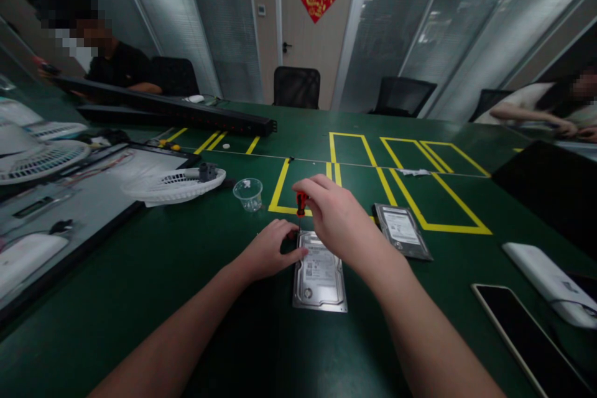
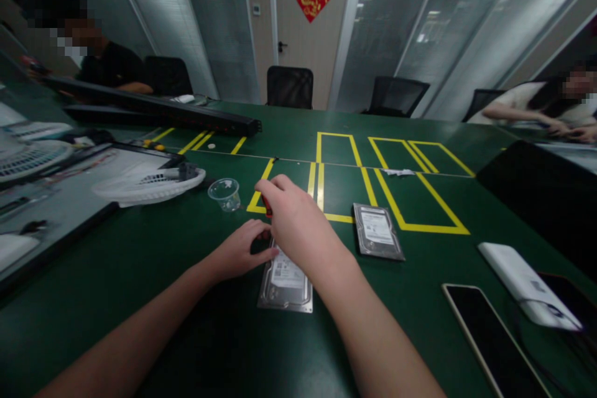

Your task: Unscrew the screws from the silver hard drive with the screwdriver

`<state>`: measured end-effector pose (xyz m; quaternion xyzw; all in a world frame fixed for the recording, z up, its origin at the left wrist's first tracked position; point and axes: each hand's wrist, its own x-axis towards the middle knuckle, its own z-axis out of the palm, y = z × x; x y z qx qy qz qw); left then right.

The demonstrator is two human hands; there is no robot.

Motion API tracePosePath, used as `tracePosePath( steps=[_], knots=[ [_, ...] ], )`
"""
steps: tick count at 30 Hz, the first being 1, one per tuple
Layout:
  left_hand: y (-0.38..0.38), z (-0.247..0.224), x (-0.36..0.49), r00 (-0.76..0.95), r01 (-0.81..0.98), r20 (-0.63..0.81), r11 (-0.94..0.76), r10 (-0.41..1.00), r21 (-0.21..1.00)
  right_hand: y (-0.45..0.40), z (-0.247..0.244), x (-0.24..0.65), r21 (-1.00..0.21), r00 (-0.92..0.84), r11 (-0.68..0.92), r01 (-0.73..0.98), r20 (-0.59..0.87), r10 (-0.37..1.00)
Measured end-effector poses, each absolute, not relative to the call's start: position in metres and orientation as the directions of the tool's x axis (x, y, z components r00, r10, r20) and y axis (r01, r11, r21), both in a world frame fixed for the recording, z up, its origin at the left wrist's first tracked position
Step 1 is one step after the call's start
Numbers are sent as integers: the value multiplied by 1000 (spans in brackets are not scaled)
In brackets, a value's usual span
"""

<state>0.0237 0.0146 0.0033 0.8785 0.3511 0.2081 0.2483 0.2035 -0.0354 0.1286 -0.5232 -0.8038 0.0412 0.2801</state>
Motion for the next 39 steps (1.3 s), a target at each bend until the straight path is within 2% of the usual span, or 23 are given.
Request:
tracePosePath(
  steps=[4,11,27,39],
  knots=[
    [14,3,24,657,511,208,-631,725,584,-36,132,201,-376,-303,454,808,396,867],
    [15,2,24,672,499,213,-646,709,578,-35,133,200,-295,-293,427,855,404,867],
    [14,4,24,663,506,203,-631,721,588,-35,129,203,-295,-319,454,841,407,856],
    [15,3,24,666,517,201,-638,719,571,-37,130,200,-378,-298,447,811,390,871]
  ],
)
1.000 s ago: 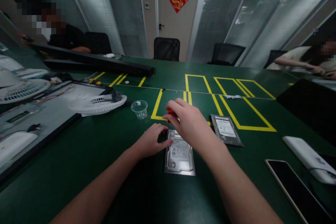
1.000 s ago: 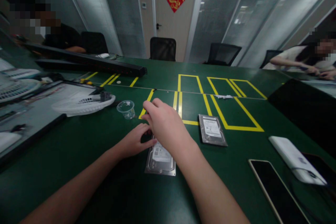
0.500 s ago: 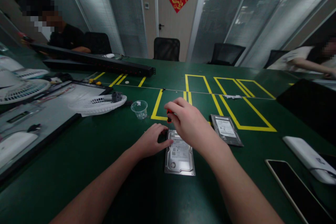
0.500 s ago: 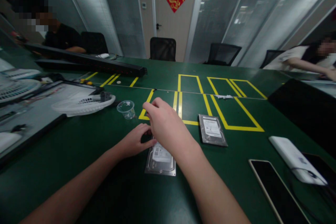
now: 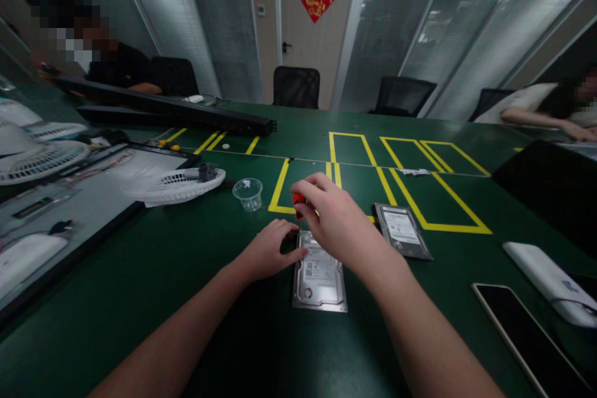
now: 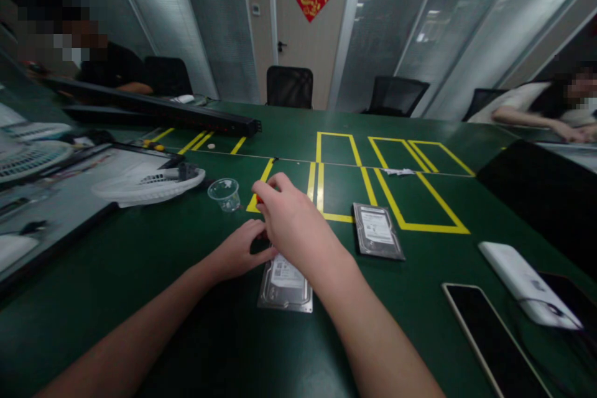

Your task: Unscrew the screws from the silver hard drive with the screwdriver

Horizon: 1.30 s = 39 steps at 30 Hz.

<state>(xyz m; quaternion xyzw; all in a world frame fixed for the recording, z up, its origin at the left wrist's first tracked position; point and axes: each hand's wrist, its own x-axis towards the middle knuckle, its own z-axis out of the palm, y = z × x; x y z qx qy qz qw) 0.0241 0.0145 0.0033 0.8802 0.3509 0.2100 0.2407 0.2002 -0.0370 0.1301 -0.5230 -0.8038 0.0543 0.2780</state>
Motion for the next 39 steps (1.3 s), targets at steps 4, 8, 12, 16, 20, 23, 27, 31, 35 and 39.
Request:
tracePosePath(
  steps=[4,8,12,16,20,23,27,31,35,39],
  knots=[
    [14,5,24,662,518,188,-623,726,586,-36,128,202,-332,-327,461,823,387,862],
    [14,5,24,661,513,193,-625,725,588,-37,130,203,-344,-344,476,809,378,859],
    [15,2,24,662,509,209,-636,720,580,-38,133,200,-345,-345,481,806,386,855],
    [15,3,23,669,511,196,-635,717,579,-36,133,199,-281,-339,467,838,402,850],
    [15,4,23,673,511,186,-632,716,582,-36,132,199,-256,-334,457,852,408,850],
    [15,5,23,670,510,188,-630,718,586,-37,133,199,-283,-316,446,849,403,859],
    [14,4,24,665,515,193,-630,721,581,-38,132,200,-315,-320,455,833,397,861],
    [14,5,24,666,518,191,-632,721,576,-36,128,202,-313,-339,470,825,391,856],
    [15,3,24,663,516,197,-632,722,578,-36,127,203,-325,-353,484,813,387,852],
    [15,1,24,659,514,206,-633,723,579,-37,131,200,-340,-353,485,806,381,854]
  ],
)
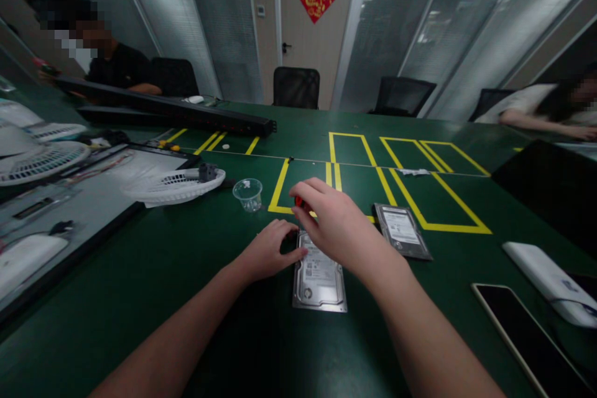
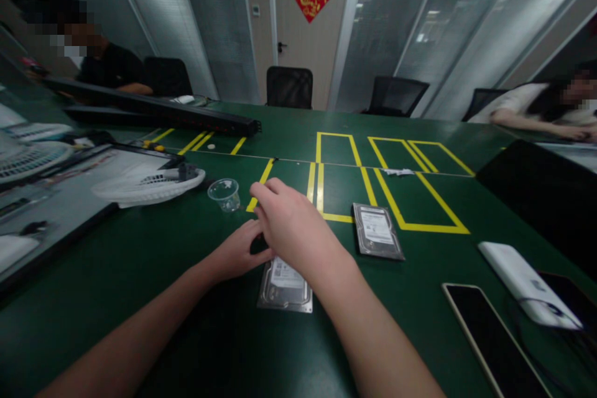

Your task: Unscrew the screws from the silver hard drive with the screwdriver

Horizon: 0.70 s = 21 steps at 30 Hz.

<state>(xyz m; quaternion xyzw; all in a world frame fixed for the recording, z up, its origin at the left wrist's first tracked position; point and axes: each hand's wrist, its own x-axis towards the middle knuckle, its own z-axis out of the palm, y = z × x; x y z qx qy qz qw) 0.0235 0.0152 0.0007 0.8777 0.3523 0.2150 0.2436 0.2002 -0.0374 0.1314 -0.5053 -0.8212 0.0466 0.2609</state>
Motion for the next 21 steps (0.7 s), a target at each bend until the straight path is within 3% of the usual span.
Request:
tracePosePath(
  steps=[7,16,21],
  knots=[
    [15,4,23,668,504,205,-638,715,582,-36,132,199,-265,-341,467,843,407,847],
    [15,1,23,664,506,208,-637,718,582,-39,132,199,-323,-305,444,835,400,864],
    [14,3,24,664,509,209,-639,718,577,-37,128,202,-288,-354,486,825,407,842]
  ],
)
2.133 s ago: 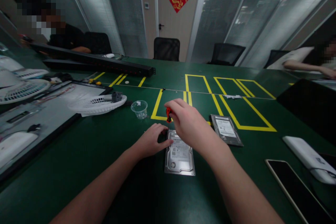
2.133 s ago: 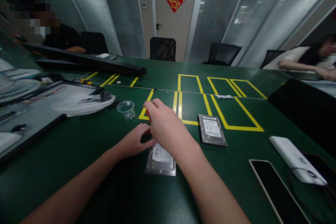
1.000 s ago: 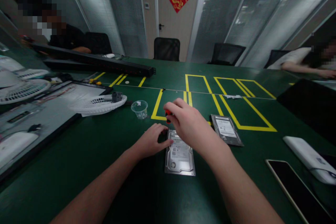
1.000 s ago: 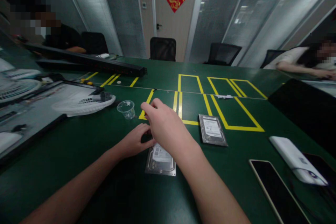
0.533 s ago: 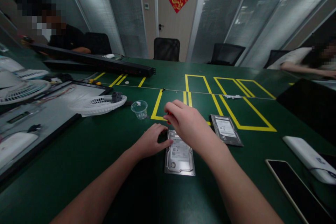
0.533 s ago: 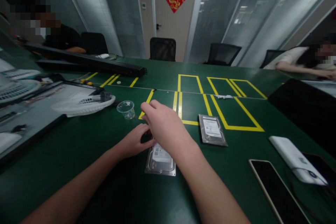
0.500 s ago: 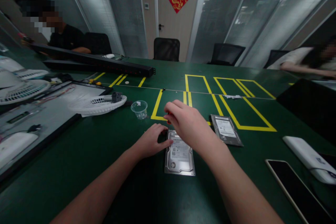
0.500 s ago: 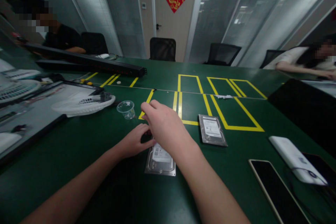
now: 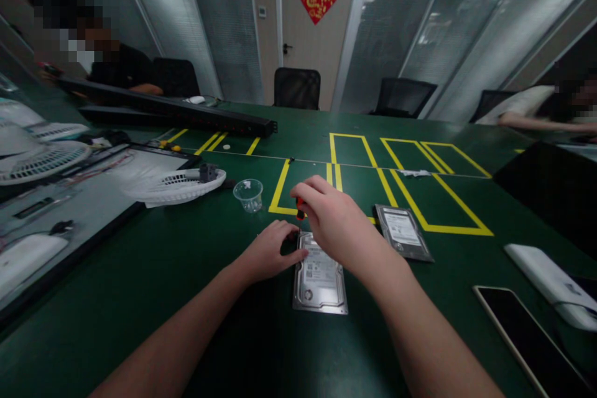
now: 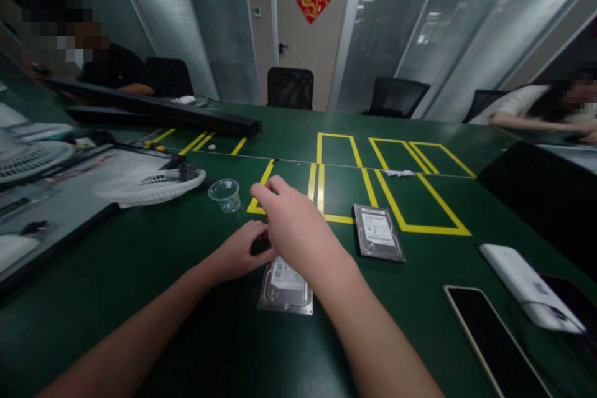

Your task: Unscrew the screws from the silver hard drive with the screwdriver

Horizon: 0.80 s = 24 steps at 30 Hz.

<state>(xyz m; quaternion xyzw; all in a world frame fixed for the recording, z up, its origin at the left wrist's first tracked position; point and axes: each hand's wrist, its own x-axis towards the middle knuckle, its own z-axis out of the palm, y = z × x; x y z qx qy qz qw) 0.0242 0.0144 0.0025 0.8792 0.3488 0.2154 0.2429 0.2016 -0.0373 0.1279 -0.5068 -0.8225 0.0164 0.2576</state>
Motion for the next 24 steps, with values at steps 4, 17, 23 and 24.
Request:
tracePosePath(
  steps=[4,17,23,24],
  knots=[
    [14,3,24,666,508,208,-640,716,577,-38,129,201,-305,-353,488,817,405,844],
    [15,3,22,670,495,198,-629,715,599,-38,132,199,-264,-302,431,863,414,859],
    [16,2,23,666,476,211,-627,715,617,-38,134,199,-372,-263,406,835,377,888],
    [16,2,23,666,478,212,-628,715,614,-39,135,199,-377,-268,409,831,373,888]
  ],
)
